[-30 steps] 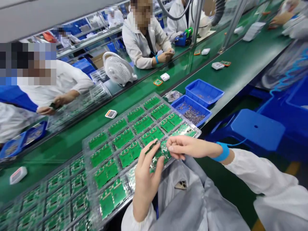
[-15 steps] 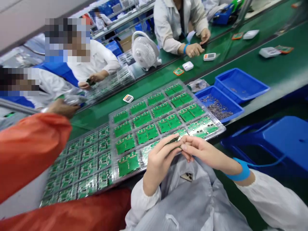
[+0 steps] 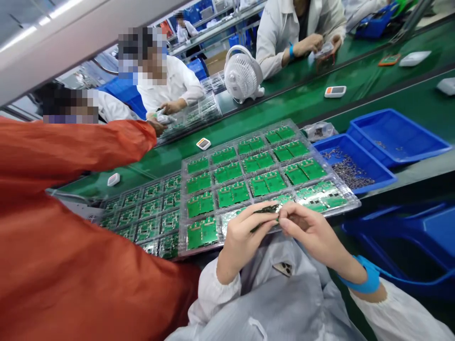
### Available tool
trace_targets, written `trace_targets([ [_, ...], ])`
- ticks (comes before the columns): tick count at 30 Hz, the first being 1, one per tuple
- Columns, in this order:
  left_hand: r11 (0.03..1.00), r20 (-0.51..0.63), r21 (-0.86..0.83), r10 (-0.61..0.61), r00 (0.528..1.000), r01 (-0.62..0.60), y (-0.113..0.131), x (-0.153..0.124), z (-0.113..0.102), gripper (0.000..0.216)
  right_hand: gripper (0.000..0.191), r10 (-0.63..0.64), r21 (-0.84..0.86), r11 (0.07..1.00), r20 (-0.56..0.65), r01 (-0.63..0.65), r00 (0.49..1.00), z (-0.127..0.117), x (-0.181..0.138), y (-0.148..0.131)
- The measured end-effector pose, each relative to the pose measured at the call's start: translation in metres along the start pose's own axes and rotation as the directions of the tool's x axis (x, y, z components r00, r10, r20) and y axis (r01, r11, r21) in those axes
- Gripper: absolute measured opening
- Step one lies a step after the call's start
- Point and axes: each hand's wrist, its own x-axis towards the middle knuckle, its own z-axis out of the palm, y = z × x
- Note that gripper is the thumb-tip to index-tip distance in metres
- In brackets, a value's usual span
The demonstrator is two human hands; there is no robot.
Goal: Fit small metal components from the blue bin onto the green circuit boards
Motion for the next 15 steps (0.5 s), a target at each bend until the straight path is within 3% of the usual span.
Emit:
trace_targets([
  [7,0.996,-0.036,0.002,-0.087,0.996,0.087,0.0011,-0.0011,-0.0024,0.009,0.009,-0.327,-0.296,0.903,0.002,0.313,0.945,0.0003,0.0022,0.0045],
  [15,0.988,-0.005,0.037,-0.15,0.989,0.151,0.0024,-0.0012,-0.0029,0.006,0.011,-0.434,-0.414,0.812,0.041,0.411,0.9,-0.0031,0.0017,0.0015],
])
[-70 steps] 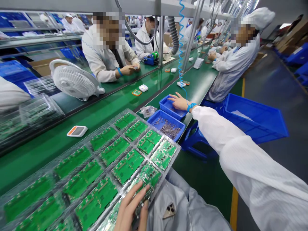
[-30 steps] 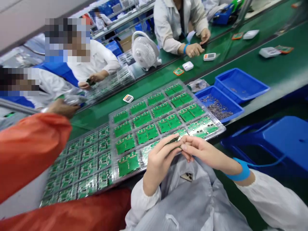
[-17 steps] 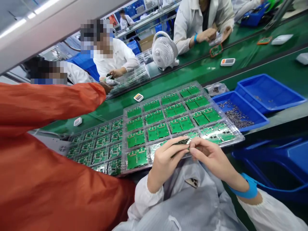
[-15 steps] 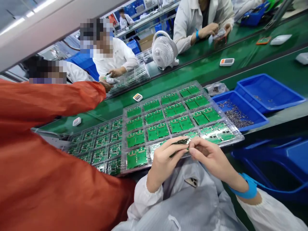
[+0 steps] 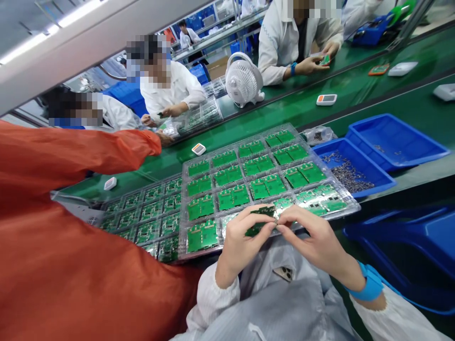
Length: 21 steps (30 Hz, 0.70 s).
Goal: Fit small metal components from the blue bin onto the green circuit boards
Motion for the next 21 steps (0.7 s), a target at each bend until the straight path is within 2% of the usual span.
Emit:
trace_targets([
  [7,0.999,-0.02,-0.042,-0.007,1.0,0.006,0.003,0.001,0.002,0.004,0.014,-0.077,-0.059,0.996,-0.108,0.071,0.991,0.005,0.0,0.0],
  [10,0.999,-0.023,-0.043,-0.02,1.0,0.019,0.003,0.003,0.003,0.006,0.014,-0.073,-0.032,0.997,-0.131,0.069,0.989,0.008,0.001,-0.001],
  [12,0.999,-0.014,-0.042,-0.033,0.999,0.032,0.003,0.004,0.004,0.009,0.014,-0.039,0.007,0.999,-0.141,0.041,0.989,0.01,0.001,-0.003],
  [15,0.998,-0.007,-0.024,-0.057,0.998,0.057,0.002,0.002,0.005,0.011,0.02,0.078,0.05,0.996,-0.142,-0.072,0.987,0.011,0.002,-0.004],
  [18,0.995,-0.053,-0.003,-0.105,0.993,0.105,0.001,-0.003,0.006,0.018,0.027,0.181,0.064,0.983,-0.159,-0.173,0.971,0.012,0.003,-0.004],
  [21,0.985,-0.1,-0.01,-0.172,0.98,0.172,0.003,-0.007,0.008,0.041,0.027,0.235,0.083,0.971,-0.172,-0.224,0.957,0.013,0.005,-0.002],
])
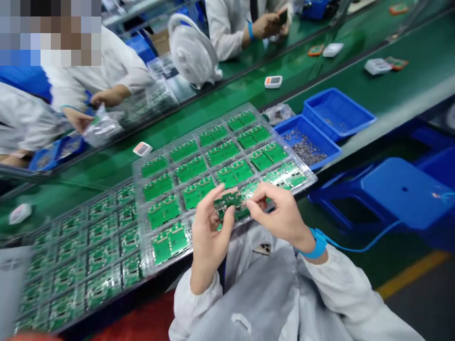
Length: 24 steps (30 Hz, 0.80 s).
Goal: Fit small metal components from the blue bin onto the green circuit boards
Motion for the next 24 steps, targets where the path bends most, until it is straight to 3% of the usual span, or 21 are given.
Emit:
trace_targets([
  [2,1.0,0.011,-0.004,-0.027,1.0,0.027,0.0014,-0.0017,0.0007,0.05,0.024,0.03,0.006,1.0,-0.002,-0.03,1.0,0.0015,0.0008,0.0017],
  [8,0.998,0.049,0.019,-0.053,0.997,0.052,0.0005,-0.0056,-0.0011,0.036,0.022,0.055,0.011,0.998,-0.009,-0.055,0.998,0.0056,0.0012,0.0051],
  [24,0.994,0.096,0.111,-0.001,0.995,-0.01,-0.0042,-0.0085,-0.0031,0.033,0.024,0.052,-0.041,0.998,0.055,-0.05,0.997,0.0087,0.006,0.0082],
])
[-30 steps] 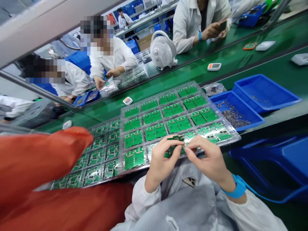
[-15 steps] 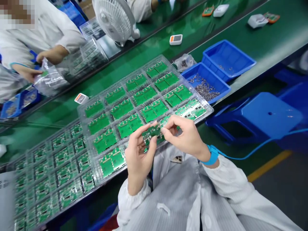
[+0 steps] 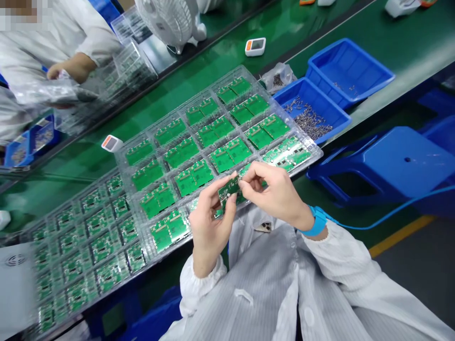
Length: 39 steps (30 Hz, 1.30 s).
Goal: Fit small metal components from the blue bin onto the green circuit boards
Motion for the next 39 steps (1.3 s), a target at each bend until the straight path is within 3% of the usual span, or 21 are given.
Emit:
trace_targets([
  [4,1.0,-0.024,-0.006,0.013,1.0,-0.014,-0.005,0.0,-0.004,0.033,0.024,-0.077,-0.013,0.997,0.005,0.077,0.997,0.006,0.001,0.002],
  [7,0.999,-0.096,0.031,-0.011,0.995,0.014,-0.015,0.001,-0.021,0.03,0.018,-0.125,-0.027,0.992,0.056,0.127,0.991,0.006,0.002,0.002],
  [11,0.966,-0.297,0.192,-0.11,0.949,0.172,-0.032,-0.001,-0.058,0.023,0.017,-0.15,-0.062,0.986,0.046,0.153,0.988,-0.002,0.004,0.003],
  [13,0.936,-0.307,0.257,-0.157,0.939,0.24,-0.04,-0.003,-0.071,0.021,0.016,-0.156,-0.089,0.984,0.02,0.157,0.988,-0.006,0.005,0.005],
  [18,0.897,-0.074,0.358,-0.248,0.966,0.258,-0.049,-0.007,-0.082,0.019,0.015,-0.184,-0.178,0.966,0.027,0.186,0.982,-0.008,0.003,0.009],
  [21,0.856,-0.051,0.469,-0.22,0.974,0.218,-0.048,-0.006,-0.09,0.019,0.014,-0.233,-0.218,0.949,0.011,0.23,0.972,-0.008,0.002,0.011],
  [23,0.847,-0.02,0.518,-0.124,0.992,0.116,-0.047,-0.006,-0.098,0.016,0.014,-0.249,-0.236,0.941,0.006,0.244,0.968,-0.008,0.002,0.012],
  [25,0.854,0.128,0.517,-0.018,0.992,-0.051,-0.047,-0.006,-0.105,0.014,0.014,-0.267,-0.266,0.927,0.019,0.263,0.963,-0.008,0.002,0.011],
  [27,0.849,0.29,0.49,0.052,0.956,-0.195,-0.048,-0.008,-0.108,0.018,0.013,-0.307,-0.325,0.892,0.07,0.313,0.949,-0.005,0.002,0.009],
  [29,0.836,0.363,0.487,0.07,0.929,-0.254,-0.049,-0.011,-0.108,0.02,0.012,-0.374,-0.379,0.829,0.173,0.412,0.911,0.003,0.001,0.007],
  [32,0.825,0.357,0.501,0.078,0.931,-0.262,-0.051,-0.014,-0.106,0.017,0.015,-0.464,-0.396,0.704,0.371,0.589,0.804,0.021,-0.003,0.003],
  [35,0.817,0.388,0.473,0.141,0.911,-0.328,-0.051,-0.013,-0.104,0.012,0.021,-0.477,-0.407,0.592,0.518,0.695,0.71,0.038,-0.006,0.004],
  [39,0.813,0.426,0.426,0.207,0.881,-0.396,-0.055,-0.013,-0.107,0.013,0.028,-0.412,-0.447,0.541,0.598,0.712,0.688,0.046,-0.009,0.009],
])
